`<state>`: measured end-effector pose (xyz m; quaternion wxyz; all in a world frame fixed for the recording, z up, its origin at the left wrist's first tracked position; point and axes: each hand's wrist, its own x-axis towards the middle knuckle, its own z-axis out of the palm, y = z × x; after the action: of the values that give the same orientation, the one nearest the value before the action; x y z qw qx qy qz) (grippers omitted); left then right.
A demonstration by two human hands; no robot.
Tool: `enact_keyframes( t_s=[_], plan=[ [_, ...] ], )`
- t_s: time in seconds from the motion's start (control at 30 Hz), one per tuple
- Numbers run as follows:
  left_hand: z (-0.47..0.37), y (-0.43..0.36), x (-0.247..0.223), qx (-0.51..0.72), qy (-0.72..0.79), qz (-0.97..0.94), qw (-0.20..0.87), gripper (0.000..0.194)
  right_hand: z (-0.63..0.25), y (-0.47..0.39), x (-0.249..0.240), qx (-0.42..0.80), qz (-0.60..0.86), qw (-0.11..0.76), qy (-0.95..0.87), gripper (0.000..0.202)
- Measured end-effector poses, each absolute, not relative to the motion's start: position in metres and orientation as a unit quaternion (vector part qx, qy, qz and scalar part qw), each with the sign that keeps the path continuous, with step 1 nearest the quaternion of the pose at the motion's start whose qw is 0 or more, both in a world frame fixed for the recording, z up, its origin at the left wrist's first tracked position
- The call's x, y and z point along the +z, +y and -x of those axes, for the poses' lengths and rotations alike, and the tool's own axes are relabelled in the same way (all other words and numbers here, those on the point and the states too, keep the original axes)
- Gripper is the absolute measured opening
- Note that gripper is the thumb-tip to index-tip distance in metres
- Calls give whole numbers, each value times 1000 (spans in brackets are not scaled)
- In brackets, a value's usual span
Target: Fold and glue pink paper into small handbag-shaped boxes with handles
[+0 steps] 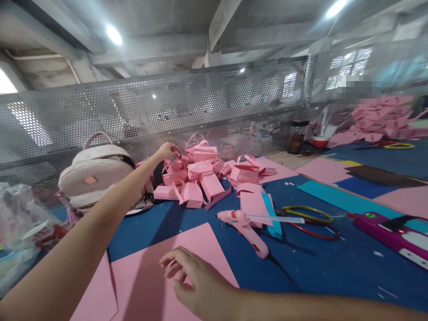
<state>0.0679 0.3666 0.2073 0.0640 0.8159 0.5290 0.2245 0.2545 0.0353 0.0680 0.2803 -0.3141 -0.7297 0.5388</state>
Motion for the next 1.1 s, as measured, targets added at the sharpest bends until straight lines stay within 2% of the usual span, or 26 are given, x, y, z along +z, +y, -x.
enact_keyframes(
  t_s=[0.2,0.37,0.53,0.6,0.7,0.83,1.0,1.1],
  plan=[
    [-85,331,214,244,447,-858,70,34,-253,36,68,495,295,270,-772,44],
    [-88,257,201,261,396,-876,93,32,-252,36,70,438,245,246,-829,39],
    [-58,171,162,80,382,-895,217,8,-254,34,69,360,175,244,-883,34],
    [-45,142,143,31,404,-883,234,12,-254,32,68,342,151,233,-898,32],
    [-28,109,121,8,464,-862,204,27,-255,30,71,330,138,223,-907,33],
    [-14,90,109,-2,512,-842,168,41,-255,27,75,330,152,208,-908,34],
    [-21,94,103,34,498,-850,170,26,-253,25,74,326,152,204,-911,37],
    [-39,105,95,61,491,-854,160,26,-253,25,73,318,153,202,-913,36]
  ],
)
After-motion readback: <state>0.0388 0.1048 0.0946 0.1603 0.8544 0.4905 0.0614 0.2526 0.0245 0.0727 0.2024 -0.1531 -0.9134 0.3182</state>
